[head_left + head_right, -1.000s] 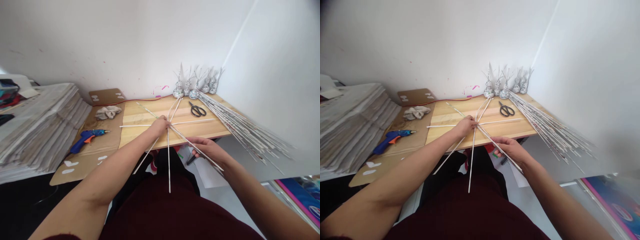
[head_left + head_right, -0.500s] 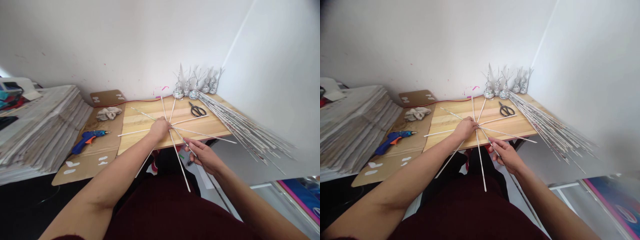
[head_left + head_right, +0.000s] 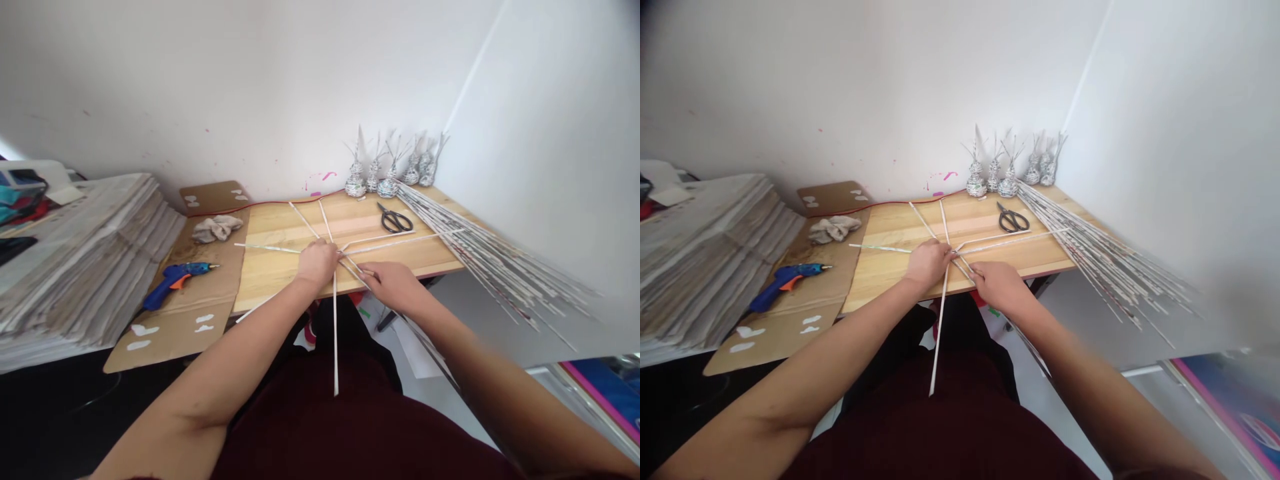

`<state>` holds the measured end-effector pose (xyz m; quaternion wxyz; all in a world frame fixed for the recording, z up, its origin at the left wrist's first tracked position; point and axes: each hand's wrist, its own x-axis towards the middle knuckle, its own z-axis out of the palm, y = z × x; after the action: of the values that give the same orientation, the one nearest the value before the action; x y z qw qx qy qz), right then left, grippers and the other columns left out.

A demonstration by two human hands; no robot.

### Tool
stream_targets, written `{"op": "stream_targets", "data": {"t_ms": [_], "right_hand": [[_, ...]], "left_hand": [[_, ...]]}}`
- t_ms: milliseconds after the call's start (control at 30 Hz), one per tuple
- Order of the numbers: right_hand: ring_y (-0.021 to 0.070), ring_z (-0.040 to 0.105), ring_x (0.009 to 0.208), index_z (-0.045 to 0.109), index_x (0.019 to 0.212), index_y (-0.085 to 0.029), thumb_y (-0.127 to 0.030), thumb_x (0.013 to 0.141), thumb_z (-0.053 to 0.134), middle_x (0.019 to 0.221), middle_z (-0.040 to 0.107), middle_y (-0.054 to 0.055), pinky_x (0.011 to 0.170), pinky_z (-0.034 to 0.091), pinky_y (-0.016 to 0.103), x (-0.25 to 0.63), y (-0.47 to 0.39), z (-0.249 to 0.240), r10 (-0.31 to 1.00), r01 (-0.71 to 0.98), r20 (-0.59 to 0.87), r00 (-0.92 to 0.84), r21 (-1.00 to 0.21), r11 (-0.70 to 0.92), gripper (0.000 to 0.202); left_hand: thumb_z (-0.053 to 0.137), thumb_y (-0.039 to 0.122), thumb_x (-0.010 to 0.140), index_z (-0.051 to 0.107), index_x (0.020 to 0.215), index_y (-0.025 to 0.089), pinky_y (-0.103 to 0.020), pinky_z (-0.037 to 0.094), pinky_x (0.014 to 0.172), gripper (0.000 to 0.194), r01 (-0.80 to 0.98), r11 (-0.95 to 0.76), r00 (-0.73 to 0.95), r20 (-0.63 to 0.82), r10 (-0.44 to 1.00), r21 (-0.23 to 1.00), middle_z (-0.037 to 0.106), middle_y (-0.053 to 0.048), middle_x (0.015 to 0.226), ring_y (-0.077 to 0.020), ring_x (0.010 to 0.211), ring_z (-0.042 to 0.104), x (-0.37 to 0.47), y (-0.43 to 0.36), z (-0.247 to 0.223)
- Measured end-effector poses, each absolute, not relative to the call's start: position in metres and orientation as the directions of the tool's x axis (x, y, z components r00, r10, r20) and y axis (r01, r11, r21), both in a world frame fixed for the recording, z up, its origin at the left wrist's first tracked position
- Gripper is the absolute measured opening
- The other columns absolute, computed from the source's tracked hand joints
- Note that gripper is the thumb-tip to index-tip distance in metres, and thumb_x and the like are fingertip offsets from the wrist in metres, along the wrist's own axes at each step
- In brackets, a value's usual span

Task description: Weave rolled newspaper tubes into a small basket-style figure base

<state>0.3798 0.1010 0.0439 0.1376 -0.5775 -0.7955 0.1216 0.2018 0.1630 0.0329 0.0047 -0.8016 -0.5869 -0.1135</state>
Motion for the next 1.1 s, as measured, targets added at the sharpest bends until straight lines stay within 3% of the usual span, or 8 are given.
{"op": "stream_targets", "data": {"t_ms": [133,233,367,467,600,767,900,1100], "right_hand": [[0.0213,0.064,0.086,0.069,0.084,-0.020,-0.035,0.091,0.046,0.088,0.073,0.007,0.071,0.040,0.028,0.376,0.115,0.046,0.957,0.895,0.087,-0.275,-0.341,0.288,0.028],[0.0192,0.064,0.074,0.066,0.091,-0.019,-0.036,0.086,0.056,0.078,0.070,0.006,0.066,0.043,0.027,0.373,0.122,0.041,0.975,0.788,0.039,-0.221,-0.582,0.201,0.021],[0.0112,0.058,0.050,0.060,0.094,-0.018,-0.033,0.083,0.065,0.070,0.063,0.001,0.046,0.043,0.022,0.367,0.133,0.039,0.921,0.165,-0.309,-0.237,-0.947,-0.275,0.019],[0.0050,0.053,0.047,0.058,0.083,-0.015,-0.020,0.084,0.063,0.064,0.059,-0.002,0.042,0.041,0.013,0.363,0.141,0.043,0.872,-0.267,-0.405,-0.274,-0.839,-0.474,0.007],[0.0006,0.047,0.042,0.057,0.084,-0.014,-0.015,0.088,0.056,0.059,0.055,-0.005,0.037,0.034,0.008,0.358,0.140,0.045,0.855,-0.432,-0.432,-0.286,-0.739,-0.517,0.004],[0.0060,0.052,0.042,0.055,0.100,-0.020,-0.024,0.082,0.067,0.060,0.057,-0.006,0.034,0.033,0.014,0.344,0.143,0.045,0.903,-0.182,-0.275,-0.331,-0.920,-0.347,0.022],[0.0082,0.050,0.042,0.054,0.108,-0.017,-0.025,0.087,0.059,0.058,0.056,-0.005,0.036,0.032,0.018,0.343,0.174,0.049,0.968,0.113,-0.204,-0.145,-0.976,-0.188,0.023],[0.0183,0.066,0.079,0.072,0.090,-0.017,-0.030,0.081,0.064,0.085,0.073,0.006,0.069,0.046,0.026,0.375,0.190,0.044,0.981,0.785,0.026,-0.194,-0.595,0.171,0.018]], "left_hand": [[0.052,0.042,0.092,0.072,0.103,0.027,-0.028,0.045,0.072,0.028,0.905,-0.379,0.335,0.224,0.915,0.192,0.065,-0.004,0.096,-0.0201,0.093,0.062,0.192,0.162,0.025],[0.052,0.040,0.093,0.073,0.102,0.026,-0.026,0.044,0.074,0.027,0.885,-0.418,0.368,0.243,0.897,0.203,0.064,-0.005,0.095,-0.0182,0.093,0.060,0.185,0.159,0.021],[0.053,0.040,0.092,0.073,0.103,0.028,-0.025,0.044,0.075,0.026,0.851,-0.456,0.386,0.280,0.879,0.260,0.063,-0.004,0.094,-0.0166,0.090,0.060,0.179,0.157,0.016],[0.053,0.041,0.092,0.073,0.102,0.028,-0.025,0.044,0.075,0.026,0.841,-0.458,0.381,0.287,0.879,0.287,0.062,-0.004,0.093,-0.0166,0.089,0.060,0.177,0.158,0.014],[0.054,0.041,0.092,0.072,0.104,0.029,-0.025,0.044,0.076,0.025,0.830,-0.482,0.399,0.304,0.865,0.280,0.063,-0.004,0.094,-0.0166,0.091,0.059,0.174,0.156,0.012],[0.050,0.042,0.093,0.071,0.103,0.030,-0.027,0.044,0.074,0.027,0.867,-0.450,0.382,0.292,0.877,0.215,0.062,-0.004,0.093,-0.0182,0.088,0.059,0.178,0.155,0.015],[0.047,0.043,0.093,0.071,0.100,0.026,-0.029,0.046,0.070,0.030,0.914,-0.357,0.311,0.231,0.922,0.195,0.062,-0.006,0.096,-0.0208,0.087,0.062,0.197,0.172,0.025],[0.056,0.029,0.089,0.072,0.095,0.018,-0.029,0.048,0.077,0.021,0.883,-0.409,0.389,0.129,0.912,0.231,0.062,-0.009,0.096,-0.0205,0.089,0.064,0.208,0.200,0.030]]}}
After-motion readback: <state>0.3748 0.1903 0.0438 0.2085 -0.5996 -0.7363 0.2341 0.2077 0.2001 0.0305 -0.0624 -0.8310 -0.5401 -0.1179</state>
